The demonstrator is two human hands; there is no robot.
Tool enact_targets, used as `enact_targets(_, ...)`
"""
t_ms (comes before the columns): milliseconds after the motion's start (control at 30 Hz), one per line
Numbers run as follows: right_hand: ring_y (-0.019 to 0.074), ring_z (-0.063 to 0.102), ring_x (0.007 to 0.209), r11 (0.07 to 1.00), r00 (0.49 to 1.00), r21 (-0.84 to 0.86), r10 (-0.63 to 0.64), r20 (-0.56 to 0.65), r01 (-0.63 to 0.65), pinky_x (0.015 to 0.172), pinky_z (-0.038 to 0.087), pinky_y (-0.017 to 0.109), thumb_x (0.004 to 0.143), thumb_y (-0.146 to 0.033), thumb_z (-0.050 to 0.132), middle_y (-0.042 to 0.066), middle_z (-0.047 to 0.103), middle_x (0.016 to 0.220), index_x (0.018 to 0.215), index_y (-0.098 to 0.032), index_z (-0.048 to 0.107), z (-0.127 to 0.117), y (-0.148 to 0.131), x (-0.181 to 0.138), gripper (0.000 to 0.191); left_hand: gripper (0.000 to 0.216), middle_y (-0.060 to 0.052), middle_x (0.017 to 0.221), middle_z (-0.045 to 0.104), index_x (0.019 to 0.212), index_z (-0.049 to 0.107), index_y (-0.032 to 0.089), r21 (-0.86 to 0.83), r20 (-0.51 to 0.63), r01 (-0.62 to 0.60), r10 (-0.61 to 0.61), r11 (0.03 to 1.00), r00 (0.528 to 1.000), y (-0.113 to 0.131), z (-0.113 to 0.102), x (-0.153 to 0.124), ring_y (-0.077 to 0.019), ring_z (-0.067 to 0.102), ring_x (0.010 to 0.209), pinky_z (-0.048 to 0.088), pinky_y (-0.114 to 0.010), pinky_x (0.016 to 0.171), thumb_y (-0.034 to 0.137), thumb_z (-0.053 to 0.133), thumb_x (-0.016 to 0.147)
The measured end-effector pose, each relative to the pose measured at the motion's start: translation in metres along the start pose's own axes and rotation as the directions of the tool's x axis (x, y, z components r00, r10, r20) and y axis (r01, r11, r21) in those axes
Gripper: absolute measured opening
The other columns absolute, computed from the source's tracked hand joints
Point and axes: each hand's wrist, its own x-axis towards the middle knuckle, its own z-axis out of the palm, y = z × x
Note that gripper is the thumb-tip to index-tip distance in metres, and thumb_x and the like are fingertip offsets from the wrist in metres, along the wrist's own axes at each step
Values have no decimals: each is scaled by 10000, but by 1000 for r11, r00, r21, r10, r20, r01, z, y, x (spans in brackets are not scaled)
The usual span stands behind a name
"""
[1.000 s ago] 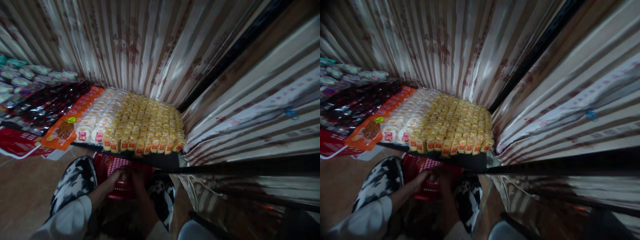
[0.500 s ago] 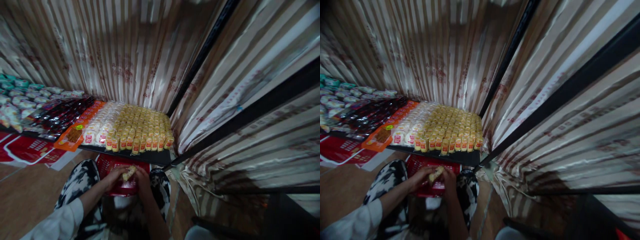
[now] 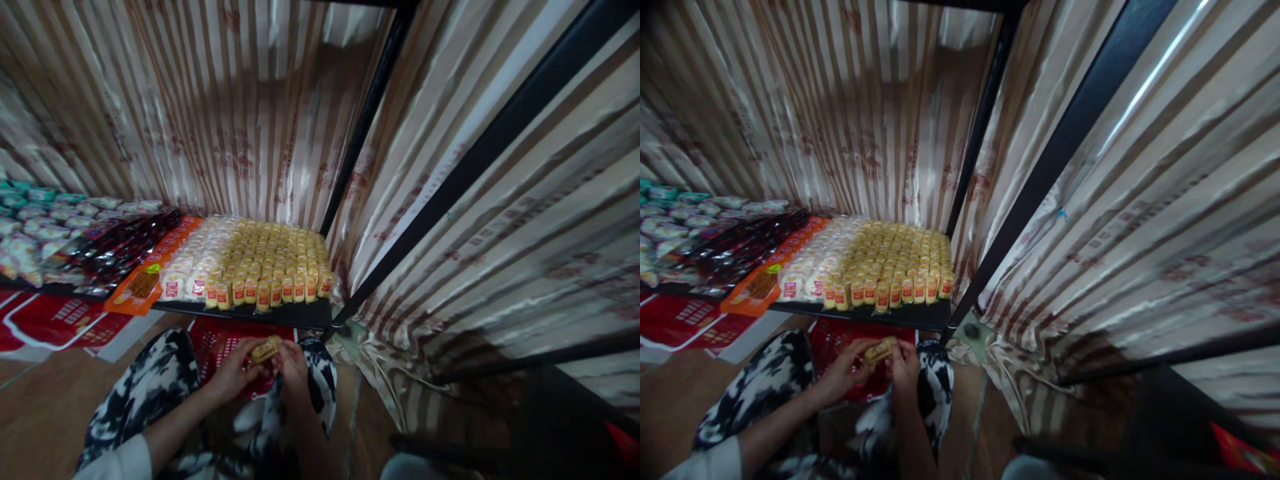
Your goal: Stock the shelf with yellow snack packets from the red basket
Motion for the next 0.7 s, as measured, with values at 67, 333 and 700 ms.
enact_targets(67, 147, 603, 553, 1000, 1000, 7, 15, 15, -15, 496, 469, 244, 477, -620, 703, 6, 642, 652, 767, -185, 584, -1, -5, -2, 536, 397, -81, 1051, 641, 999, 646, 203, -44, -54, 66, -68, 997, 996, -1, 4, 1, -249, 559, 1011, 441, -320, 850, 348, 681, 631)
enact_targets(333, 147, 572, 613, 976, 979, -99, -184, 84, 192, 520, 435, 232, 627, -574, 628, 0, 629, 666, 791, -187, 625, -13, -12, 1, 421, 490, 49, 469, 540, 804, 570, 155, -394, 124, 380, -361, 837, 924, 9, 5, 10, -95, 456, 373, 280, -200, 373, 617, 597, 639)
enact_targets(700, 185, 592, 657, 941, 945, -175, -311, -97, 291, 638, 481, 306, 719, -607, 524, 52, 653, 724, 875, -190, 642, -68, -17, -16, 460, 479, 11, 456, 572, 743, 536, 146, -504, 121, 470, -479, 725, 869, 15, 6, 11, -95, 485, 354, 279, -189, 362, 604, 605, 618)
